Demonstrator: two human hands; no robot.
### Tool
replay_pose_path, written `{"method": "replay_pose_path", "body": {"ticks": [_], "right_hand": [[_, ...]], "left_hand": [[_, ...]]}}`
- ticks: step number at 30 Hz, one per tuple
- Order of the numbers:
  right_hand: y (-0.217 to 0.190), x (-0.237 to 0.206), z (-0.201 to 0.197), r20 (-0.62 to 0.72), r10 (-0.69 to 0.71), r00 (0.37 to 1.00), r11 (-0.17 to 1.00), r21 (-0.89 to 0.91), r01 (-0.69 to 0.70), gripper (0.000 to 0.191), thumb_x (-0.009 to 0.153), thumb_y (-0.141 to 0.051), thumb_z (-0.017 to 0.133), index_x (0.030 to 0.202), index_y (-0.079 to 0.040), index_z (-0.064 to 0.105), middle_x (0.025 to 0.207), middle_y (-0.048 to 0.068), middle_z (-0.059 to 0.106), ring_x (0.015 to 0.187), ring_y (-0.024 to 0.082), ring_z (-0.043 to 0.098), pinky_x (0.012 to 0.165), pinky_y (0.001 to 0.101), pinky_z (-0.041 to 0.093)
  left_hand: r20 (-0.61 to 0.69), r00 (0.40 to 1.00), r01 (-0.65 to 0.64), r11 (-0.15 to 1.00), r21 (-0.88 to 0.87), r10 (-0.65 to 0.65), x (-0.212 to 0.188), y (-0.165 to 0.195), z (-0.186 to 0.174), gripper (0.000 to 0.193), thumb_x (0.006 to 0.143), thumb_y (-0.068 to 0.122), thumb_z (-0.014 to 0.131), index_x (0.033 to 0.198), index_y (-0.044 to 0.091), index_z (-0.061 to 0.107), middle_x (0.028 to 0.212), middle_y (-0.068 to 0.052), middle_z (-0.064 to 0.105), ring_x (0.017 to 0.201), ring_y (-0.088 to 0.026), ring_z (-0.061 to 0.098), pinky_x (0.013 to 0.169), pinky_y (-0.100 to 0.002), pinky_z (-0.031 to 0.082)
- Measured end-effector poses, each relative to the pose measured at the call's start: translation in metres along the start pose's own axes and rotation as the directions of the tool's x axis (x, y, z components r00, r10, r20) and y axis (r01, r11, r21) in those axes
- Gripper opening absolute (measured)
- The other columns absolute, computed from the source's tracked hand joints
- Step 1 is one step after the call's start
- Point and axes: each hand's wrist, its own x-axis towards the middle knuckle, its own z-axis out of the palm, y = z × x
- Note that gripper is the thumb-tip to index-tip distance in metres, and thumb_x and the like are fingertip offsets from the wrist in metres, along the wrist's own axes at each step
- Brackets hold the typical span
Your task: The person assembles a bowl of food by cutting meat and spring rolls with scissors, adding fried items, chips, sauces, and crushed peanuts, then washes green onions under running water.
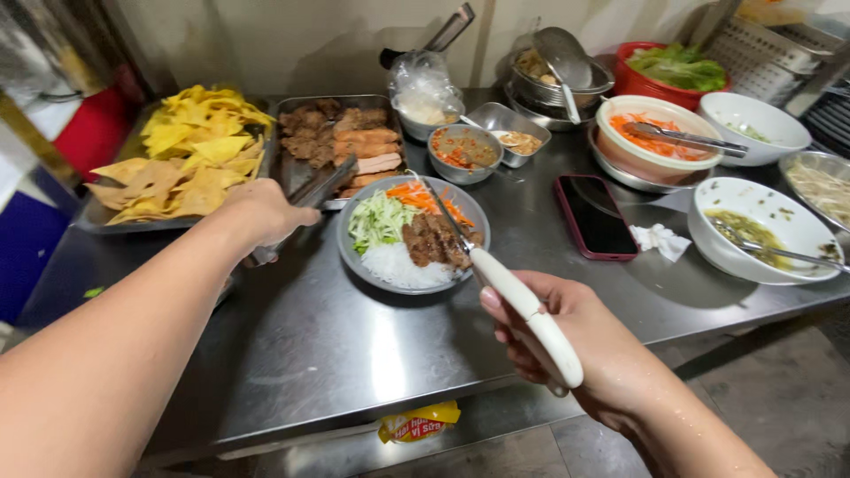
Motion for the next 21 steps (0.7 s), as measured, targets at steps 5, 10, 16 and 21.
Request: {"method": "replay_pose_path", "body": {"ticks": [5, 10, 16, 21], "right_hand": [[-0.002, 0.001, 0.001, 0.01, 0.017, 1.0, 1.0, 0.012, -0.018, 0.038, 0.086, -0.034, 0.076, 0.11, -0.005, 0.072, 0.063, 0.0, 0.056, 0.042, 0.007, 0.043, 0.037, 0.0233, 0.033], [-0.002, 0.008, 0.011, -0.018, 0.049, 0.999, 0.998, -0.03, -0.05, 0.039, 0.085, -0.033, 0.076, 0.113, -0.006, 0.073, 0.063, 0.001, 0.057, 0.042, 0.009, 0.045, 0.038, 0.0249, 0.034], [-0.001, 0.013, 0.013, 0.088, 0.014, 0.996, 0.998, 0.065, -0.02, 0.034, 0.088, -0.029, 0.074, 0.105, -0.001, 0.065, 0.067, 0.001, 0.057, 0.046, 0.008, 0.047, 0.04, 0.0241, 0.037], [0.001, 0.017, 0.011, 0.246, -0.042, 0.968, 0.953, 0.301, -0.035, 0.043, 0.091, -0.045, 0.064, 0.113, -0.007, 0.061, 0.079, 0.005, 0.062, 0.058, 0.01, 0.054, 0.048, 0.0266, 0.043]], "left_hand": [[-0.014, 1.0, 0.013, 0.986, 0.167, -0.011, 0.002, -0.001, 0.012, 0.055, 0.095, 0.047, 0.073, 0.098, -0.008, 0.078, 0.087, -0.022, 0.079, 0.078, -0.034, 0.08, 0.079, -0.043, 0.064], [-0.138, 0.985, -0.07, 0.969, 0.236, 0.104, -0.016, -0.003, 0.023, 0.045, 0.09, 0.041, 0.077, 0.12, 0.008, 0.071, 0.119, -0.019, 0.069, 0.115, -0.036, 0.064, 0.095, -0.047, 0.054], [-0.112, 0.991, -0.068, 0.998, 0.009, 0.068, -0.029, -0.003, 0.009, 0.038, 0.093, 0.033, 0.074, 0.123, 0.011, 0.069, 0.093, -0.019, 0.074, 0.08, -0.031, 0.072, 0.074, -0.044, 0.058], [0.08, 0.993, -0.026, 0.829, -0.559, 0.085, -0.048, -0.012, -0.008, 0.026, 0.092, 0.027, 0.073, 0.1, 0.002, 0.068, 0.068, -0.011, 0.061, 0.048, -0.021, 0.056, 0.043, -0.038, 0.045]]}}
